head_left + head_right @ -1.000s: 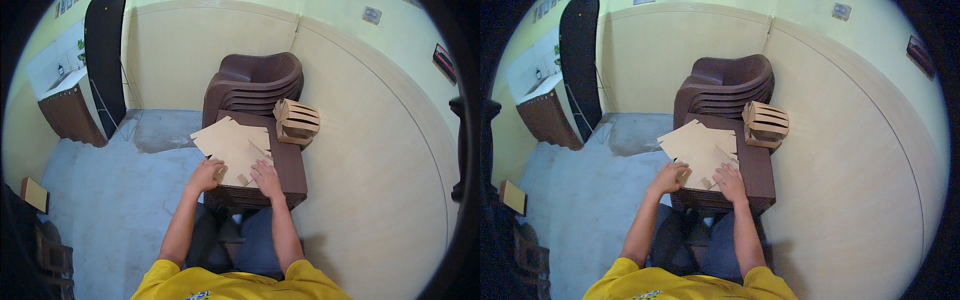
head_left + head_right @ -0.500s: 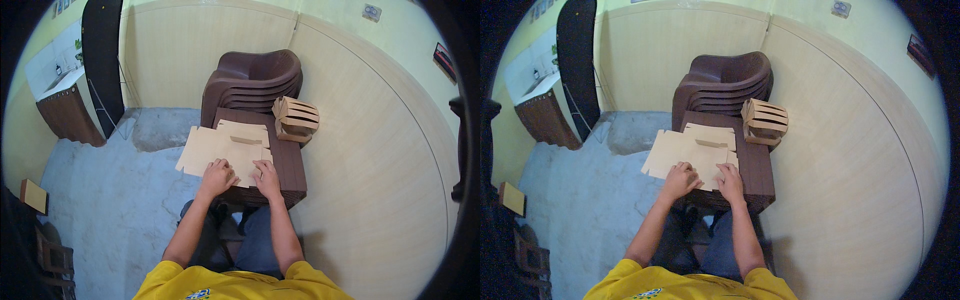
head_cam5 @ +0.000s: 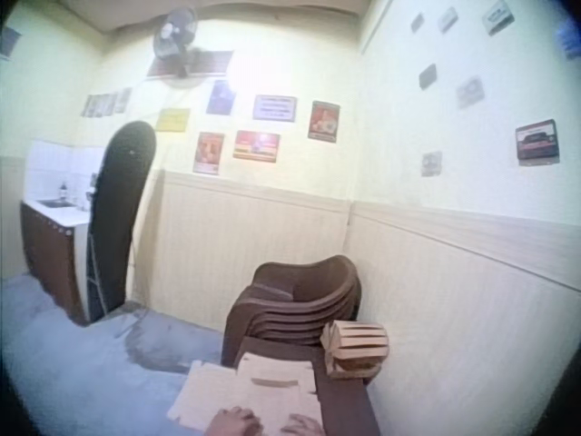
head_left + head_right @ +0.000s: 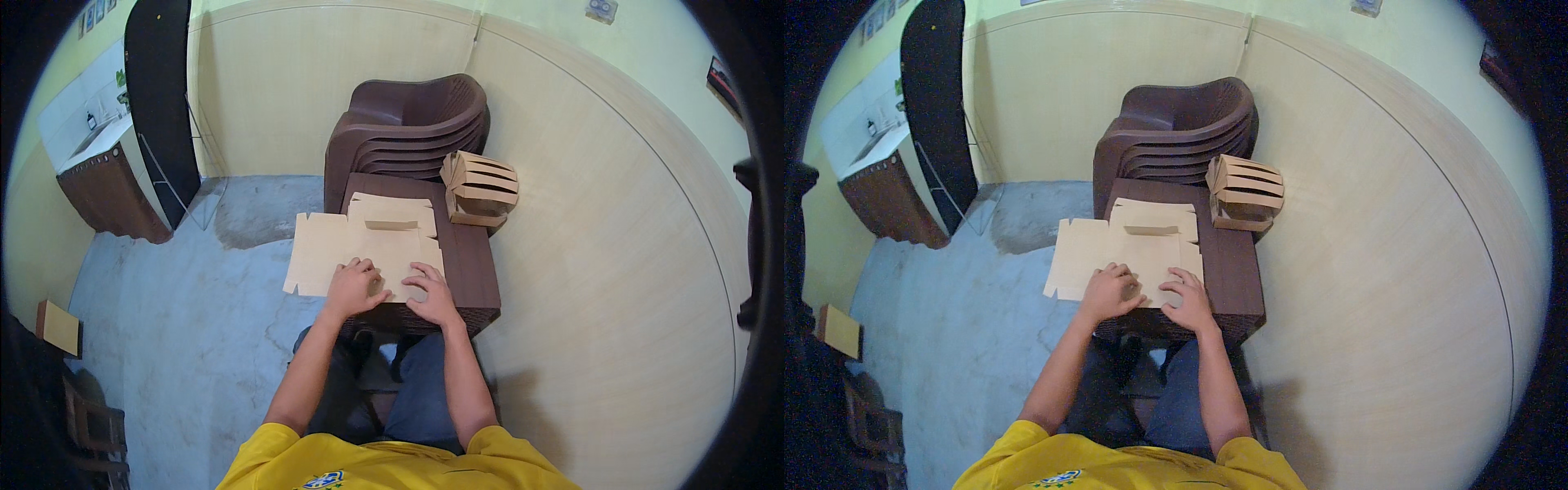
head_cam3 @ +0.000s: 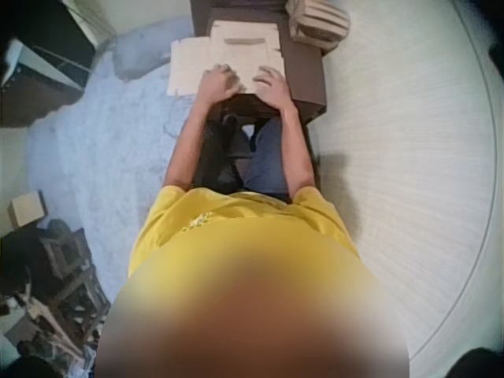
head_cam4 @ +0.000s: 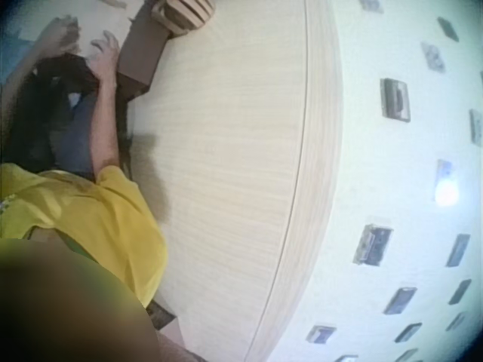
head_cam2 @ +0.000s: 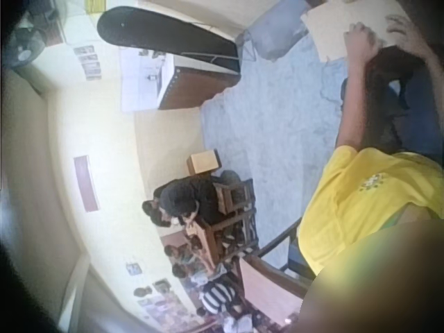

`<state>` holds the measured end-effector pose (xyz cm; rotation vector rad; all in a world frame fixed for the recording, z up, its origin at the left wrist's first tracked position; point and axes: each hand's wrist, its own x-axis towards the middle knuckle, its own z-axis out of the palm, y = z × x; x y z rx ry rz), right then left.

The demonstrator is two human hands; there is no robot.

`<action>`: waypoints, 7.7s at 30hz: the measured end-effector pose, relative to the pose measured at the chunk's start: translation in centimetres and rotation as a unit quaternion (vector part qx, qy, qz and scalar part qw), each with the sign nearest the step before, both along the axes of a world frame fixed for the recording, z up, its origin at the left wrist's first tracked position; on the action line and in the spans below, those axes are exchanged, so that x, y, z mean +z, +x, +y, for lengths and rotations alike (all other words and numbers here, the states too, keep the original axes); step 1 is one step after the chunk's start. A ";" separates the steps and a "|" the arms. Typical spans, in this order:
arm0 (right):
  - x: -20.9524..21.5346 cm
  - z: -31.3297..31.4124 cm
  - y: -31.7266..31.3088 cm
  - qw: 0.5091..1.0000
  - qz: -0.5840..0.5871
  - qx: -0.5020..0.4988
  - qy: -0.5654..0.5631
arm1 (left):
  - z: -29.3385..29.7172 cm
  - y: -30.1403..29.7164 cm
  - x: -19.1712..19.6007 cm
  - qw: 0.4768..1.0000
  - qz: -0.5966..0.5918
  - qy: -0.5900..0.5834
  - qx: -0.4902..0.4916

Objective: The person folds flat cardboard pieces into small box shapes by hand, then stacks the finished boxes on a nearby chair. The person continues folding additional pieces and stacking them in the same location.

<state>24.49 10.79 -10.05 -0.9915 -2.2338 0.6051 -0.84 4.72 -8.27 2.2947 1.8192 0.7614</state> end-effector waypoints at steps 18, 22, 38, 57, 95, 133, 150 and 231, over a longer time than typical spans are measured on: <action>-0.5 0.8 -2.5 0.993 -0.004 -0.120 0.005 | 2.1 0.4 0.1 0.996 -0.064 0.021 0.064; -0.8 1.2 -3.2 0.986 -0.029 -0.166 0.012 | 2.9 -0.8 0.3 0.995 -0.097 -0.007 0.038; 0.2 4.1 -6.4 0.963 -0.022 -0.262 0.064 | 3.1 2.7 -1.2 0.980 -0.107 -0.012 0.167; 0.3 1.8 -9.8 0.928 -0.067 -0.367 0.012 | 2.1 0.6 -1.9 0.987 0.076 0.054 0.130; 3.6 3.1 -7.5 0.944 -0.164 -0.264 -0.112 | 3.0 3.7 -1.8 0.979 -0.004 -0.024 0.201; -0.6 4.3 -7.3 0.969 -0.004 -0.245 0.001 | 4.3 3.7 -3.9 0.982 0.023 -0.022 0.186; 1.1 -1.9 -4.4 0.973 -0.197 -0.103 0.062 | 5.3 5.3 -0.7 0.961 -0.057 -0.078 0.258; 0.3 2.1 4.5 0.999 0.006 0.000 -0.042 | 2.1 5.7 0.4 0.995 0.049 0.076 -0.033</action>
